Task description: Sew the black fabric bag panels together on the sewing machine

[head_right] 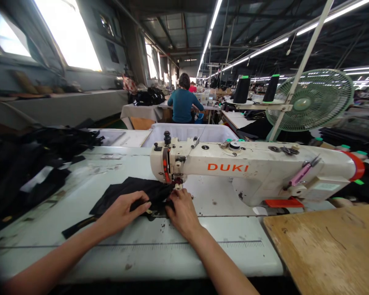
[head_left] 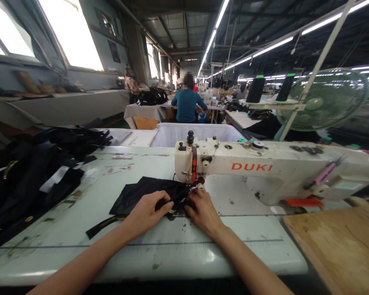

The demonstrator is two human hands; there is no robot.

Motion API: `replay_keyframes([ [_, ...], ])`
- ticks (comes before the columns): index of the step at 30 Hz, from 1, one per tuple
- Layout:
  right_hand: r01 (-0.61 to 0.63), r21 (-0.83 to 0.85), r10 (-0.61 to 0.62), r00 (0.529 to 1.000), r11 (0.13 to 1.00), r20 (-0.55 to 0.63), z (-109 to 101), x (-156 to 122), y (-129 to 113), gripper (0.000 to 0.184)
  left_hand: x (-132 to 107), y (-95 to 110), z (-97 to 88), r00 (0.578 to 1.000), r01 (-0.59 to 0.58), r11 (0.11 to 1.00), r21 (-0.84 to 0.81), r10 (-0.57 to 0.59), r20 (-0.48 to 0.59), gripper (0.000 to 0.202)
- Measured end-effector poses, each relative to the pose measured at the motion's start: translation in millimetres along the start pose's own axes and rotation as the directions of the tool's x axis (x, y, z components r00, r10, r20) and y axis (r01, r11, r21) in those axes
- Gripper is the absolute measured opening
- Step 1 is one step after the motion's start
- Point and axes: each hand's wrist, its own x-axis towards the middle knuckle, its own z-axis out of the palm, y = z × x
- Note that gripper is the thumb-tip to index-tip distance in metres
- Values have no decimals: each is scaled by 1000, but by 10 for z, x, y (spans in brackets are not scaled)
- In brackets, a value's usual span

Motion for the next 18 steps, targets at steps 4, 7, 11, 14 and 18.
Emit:
replay_keyframes([
  [4, 70, 6, -71, 996, 997, 57, 1, 47, 1, 20, 16, 0, -27, 999, -47, 997, 62, 46, 24, 16],
  [7, 139, 21, -140, 984, 990, 110, -16, -1, -3, 16, -27, 10, 11, 993, -102, 991, 84, 96, 72, 14],
  [11, 224, 6, -221, 958, 975, 183, -51, -175, -49, 15, -151, 33, 115, 978, -169, 983, 76, 158, 133, 26],
  [14, 243, -35, -231, 950, 969, 211, -74, -322, -105, 21, -253, 20, 185, 978, -179, 981, 79, 169, 126, 51],
  [18, 254, -77, -233, 948, 964, 218, -72, -441, -163, 38, -358, 0, 269, 978, -207, 960, 190, 208, 15, 61],
])
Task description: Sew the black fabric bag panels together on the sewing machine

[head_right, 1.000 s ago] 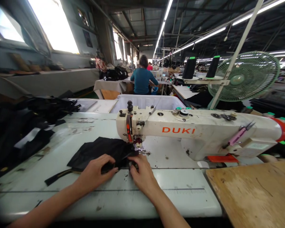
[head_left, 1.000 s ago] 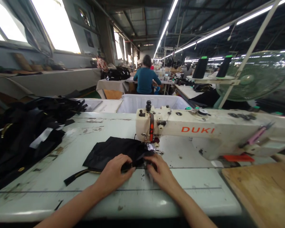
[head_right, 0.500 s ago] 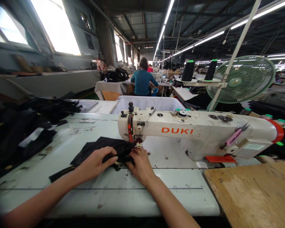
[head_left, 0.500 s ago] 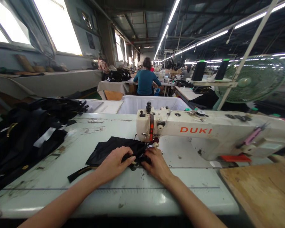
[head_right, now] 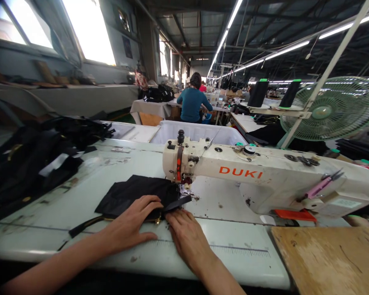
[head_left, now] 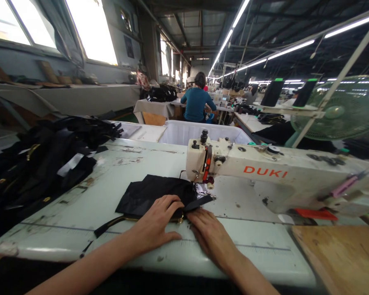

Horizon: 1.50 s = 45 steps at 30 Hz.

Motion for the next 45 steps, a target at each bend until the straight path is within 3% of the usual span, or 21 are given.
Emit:
replay_keyframes([
  [3, -32, -23, 32, 999, 999, -18, 30, 12, -28, 37, -21, 29, 55, 995, -14, 985, 171, 31, -95, 45],
  [7, -84, -65, 80, 994, 994, -70, 59, 127, -22, 24, 41, 10, 60, 988, -133, 938, 319, 151, -33, 12],
  [11, -62, -142, 49, 995, 988, -91, 51, 218, -2, 12, 99, -65, 9, 962, -270, 892, 362, 264, 68, 16],
  [15, 54, -208, -54, 999, 977, 4, 49, 165, -33, 12, 24, -54, 27, 944, -330, 860, 389, 303, 130, 25],
  [18, 54, -232, -50, 998, 971, 23, 61, 80, -89, 17, -90, 34, 43, 967, -256, 896, 362, 235, 101, 39],
  [21, 13, -237, -12, 1000, 971, 3, 66, 22, -146, 27, -150, 115, 24, 991, -130, 975, 179, 126, 32, 51],
  [23, -9, -237, 8, 1000, 972, -8, 77, 0, -180, 32, -132, 130, 28, 996, -82, 995, 56, 84, -36, 42],
  [26, -59, -250, 54, 998, 966, -25, 142, -34, -222, 28, -52, 97, 96, 990, -103, 994, -19, 101, -96, 17],
  [30, -132, -262, 122, 991, 956, -55, 293, -120, -247, 24, 15, 50, 197, 989, -123, 992, -28, 120, -82, 16],
  [33, -138, -231, 119, 988, 963, -95, 326, -172, -238, 35, 6, 51, 201, 990, -119, 993, -28, 116, -77, 15],
  [38, -205, 58, 209, 976, 977, -65, 85, -116, -161, 33, -16, 71, 174, 996, -72, 996, -43, 70, -58, 16],
  [45, -384, 168, 390, 921, 908, 1, -181, 164, 116, 17, -11, 103, 199, 990, 115, 992, -44, -118, -77, 9],
])
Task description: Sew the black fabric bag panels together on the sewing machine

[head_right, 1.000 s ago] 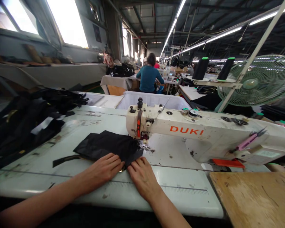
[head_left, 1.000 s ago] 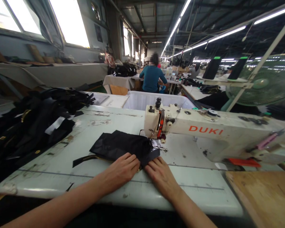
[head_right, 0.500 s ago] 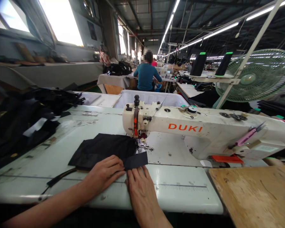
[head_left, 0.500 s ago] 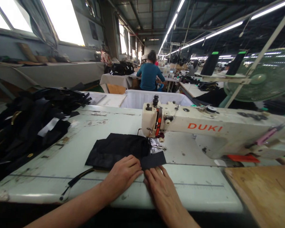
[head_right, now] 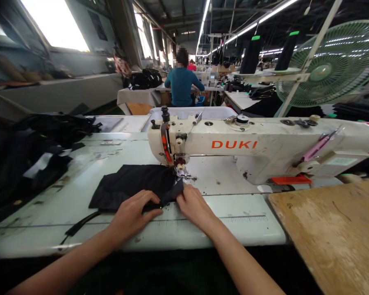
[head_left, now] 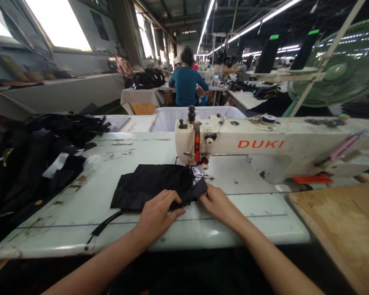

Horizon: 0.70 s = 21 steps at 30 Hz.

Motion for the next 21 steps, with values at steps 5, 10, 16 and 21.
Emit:
replay_keyframes([
  [5, -77, 43, 74, 995, 996, 66, -36, 195, -1, 4, -19, 8, -10, 999, -21, 1000, -11, 21, 28, 5],
  [10, -105, 52, 99, 990, 993, 98, -21, 288, -11, 11, -17, 20, -15, 998, -41, 999, -28, 42, 36, 9],
  [16, -62, 0, 62, 993, 998, 103, -25, 266, 0, 18, -12, 48, -20, 994, -109, 994, 3, 109, -11, 15],
  [21, -41, -80, 50, 992, 996, 114, -24, 261, -29, 11, -38, 28, -42, 992, -112, 994, 18, 110, 65, 21],
])
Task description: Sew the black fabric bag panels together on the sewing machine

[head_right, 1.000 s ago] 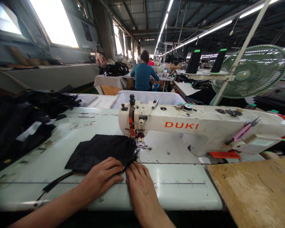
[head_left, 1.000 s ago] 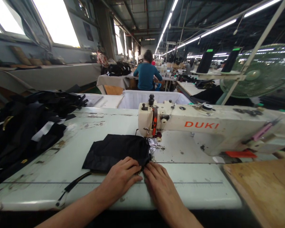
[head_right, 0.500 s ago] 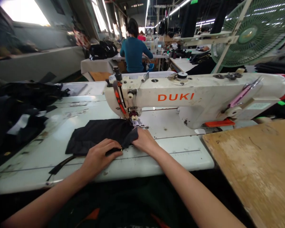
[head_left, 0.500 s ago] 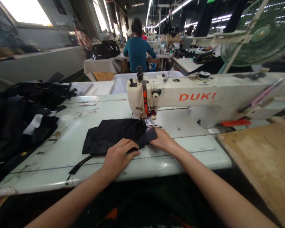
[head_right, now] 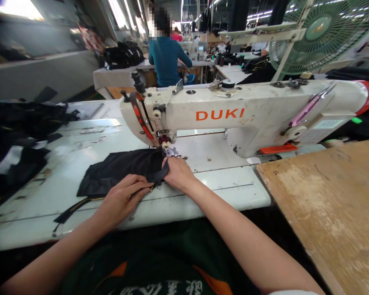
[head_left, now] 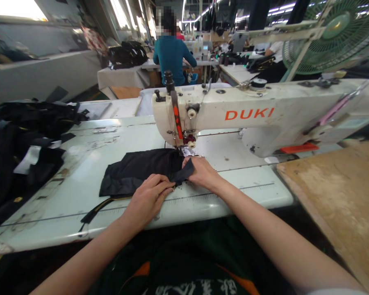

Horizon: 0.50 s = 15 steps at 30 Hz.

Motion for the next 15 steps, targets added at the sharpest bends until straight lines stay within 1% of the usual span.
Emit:
replay_keyframes([
  [2, 4, -31, -3, 1000, 1000, 17, -2, 18, -24, 7, -2, -7, -2, 999, 5, 1000, 21, -5, 33, 20],
  [3, 2, -47, -1, 1000, 999, 24, -3, 30, -36, 8, 1, -8, 2, 999, 10, 999, 36, -11, 33, 21],
  [5, -15, -83, 17, 1000, 996, 26, -7, 55, -56, 14, 8, -4, 24, 1000, 31, 997, 67, -30, -4, 24],
  [7, -42, -118, 46, 999, 992, 28, -14, 77, -67, 21, 7, 2, 58, 998, 39, 997, 73, -35, -56, 22],
  [10, -51, -153, 62, 996, 987, 69, -41, 98, -69, 22, -32, 5, 108, 994, -22, 999, 49, 27, -107, 13],
  [12, -32, -160, 51, 992, 987, 115, -73, 104, -66, 19, -72, -4, 126, 989, -77, 995, 62, 85, -123, 14],
  [13, -22, -162, 45, 989, 987, 140, -91, 107, -64, 18, -91, -11, 128, 987, -102, 991, 89, 112, -116, 18],
  [15, -9, -165, 41, 981, 986, 189, -123, 120, -57, 19, -115, -22, 125, 985, -155, 973, 171, 167, -53, 29],
])
